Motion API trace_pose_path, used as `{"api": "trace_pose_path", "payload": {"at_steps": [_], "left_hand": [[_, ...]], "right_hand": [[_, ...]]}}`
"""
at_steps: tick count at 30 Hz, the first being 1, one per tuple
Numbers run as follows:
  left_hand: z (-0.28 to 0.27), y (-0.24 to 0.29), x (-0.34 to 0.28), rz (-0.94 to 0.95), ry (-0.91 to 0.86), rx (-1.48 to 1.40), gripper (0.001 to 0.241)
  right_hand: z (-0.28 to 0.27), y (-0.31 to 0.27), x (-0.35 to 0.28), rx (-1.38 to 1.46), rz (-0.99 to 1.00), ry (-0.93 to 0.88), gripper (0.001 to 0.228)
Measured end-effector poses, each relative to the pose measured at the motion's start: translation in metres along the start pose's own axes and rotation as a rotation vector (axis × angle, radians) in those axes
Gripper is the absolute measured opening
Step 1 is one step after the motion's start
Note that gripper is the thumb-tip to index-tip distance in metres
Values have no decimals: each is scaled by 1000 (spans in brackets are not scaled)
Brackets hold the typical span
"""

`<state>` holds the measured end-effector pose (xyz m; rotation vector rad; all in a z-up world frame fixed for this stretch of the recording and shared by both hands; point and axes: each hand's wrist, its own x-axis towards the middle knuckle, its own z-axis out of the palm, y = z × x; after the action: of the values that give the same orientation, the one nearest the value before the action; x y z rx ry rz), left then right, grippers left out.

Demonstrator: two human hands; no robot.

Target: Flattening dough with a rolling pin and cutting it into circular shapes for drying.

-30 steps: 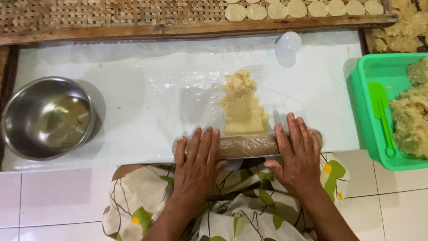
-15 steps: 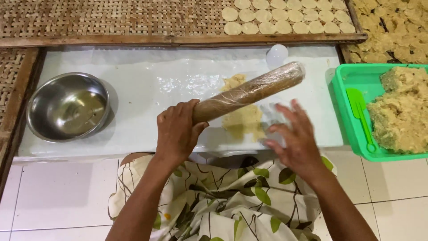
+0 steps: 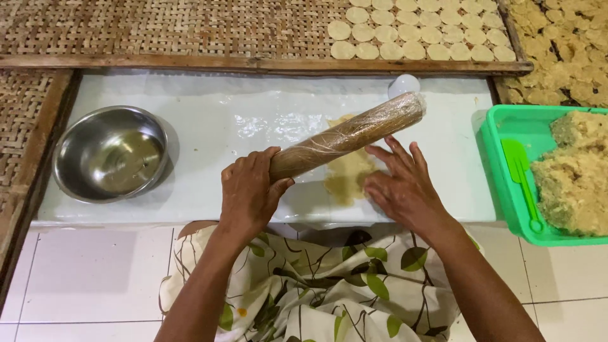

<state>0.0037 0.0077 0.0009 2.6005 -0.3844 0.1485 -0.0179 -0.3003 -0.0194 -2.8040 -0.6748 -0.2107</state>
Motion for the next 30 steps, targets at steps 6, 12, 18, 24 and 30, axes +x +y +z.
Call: {"api": "trace_pose_path", "payload": {"at_steps": [6, 12, 18, 24, 30], "left_hand": [[-6, 4, 1, -15, -21, -20, 63], [-6, 6, 4, -38, -49, -30, 62], [-6, 15, 10, 11, -164, 89, 68], [13, 32, -8, 188, -398, 68, 60], [-5, 16, -12, 117, -180, 21, 58]], "right_hand": [[13, 11, 21, 15, 8, -70, 18], [3, 13, 16, 144, 7, 35, 43], [-52, 0, -16, 315, 191, 243, 33], [-58, -15, -20, 47, 45, 257, 27], [-31, -6, -65, 126, 164, 335, 24]]}}
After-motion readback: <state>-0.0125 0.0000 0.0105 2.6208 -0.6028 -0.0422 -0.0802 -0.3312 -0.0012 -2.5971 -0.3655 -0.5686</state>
